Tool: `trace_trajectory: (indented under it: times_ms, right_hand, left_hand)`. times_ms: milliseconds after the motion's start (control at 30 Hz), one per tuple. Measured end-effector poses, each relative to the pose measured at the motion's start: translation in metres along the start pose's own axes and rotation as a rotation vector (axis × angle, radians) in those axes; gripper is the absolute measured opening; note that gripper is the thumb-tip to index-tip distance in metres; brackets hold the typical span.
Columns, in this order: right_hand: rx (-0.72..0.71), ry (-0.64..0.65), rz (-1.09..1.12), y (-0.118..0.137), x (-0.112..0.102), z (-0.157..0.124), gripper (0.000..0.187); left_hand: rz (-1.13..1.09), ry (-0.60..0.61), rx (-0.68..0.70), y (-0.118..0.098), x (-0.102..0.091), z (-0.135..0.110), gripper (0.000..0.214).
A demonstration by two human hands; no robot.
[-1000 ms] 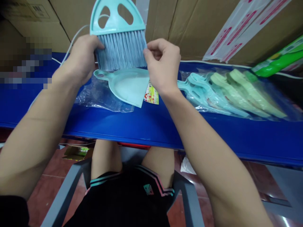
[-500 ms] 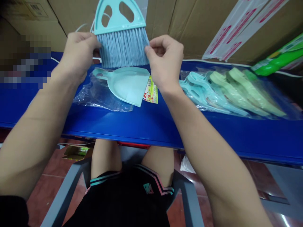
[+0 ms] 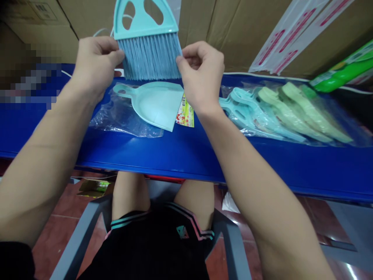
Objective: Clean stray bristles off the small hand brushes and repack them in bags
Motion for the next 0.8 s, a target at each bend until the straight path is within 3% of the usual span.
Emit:
trace_trajectory:
  times_ms: [233,433,800]
  right_hand:
    - [-0.018,0.009,0.036,-0.004,0.0,0.0,0.026]
    - [-0.035,0.025,0.074,-0.012,-0.001,0.001,0.02]
    - [-0.079,0.036,0.049,-0.01,-0.004,-0.002,0.021]
  left_hand:
    - [-0.05,-0.035,0.055,0.002,-0.002,0.001,0.033]
    - [-0.094,-0.077,0.082,0.004,-0.002,0.0,0.037]
    - [-0.135,-0.094,0.092,-0.002,-0.004,-0.002,0.028]
Point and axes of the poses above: each hand's wrist, its own z-axis towards the middle knuckle, its own x-axis out of the palm, y = z × x, the point moved 1 cm from there along z, towards the middle knuckle, and after that the axes turned 4 degrees about z, right-handed, at the moved point
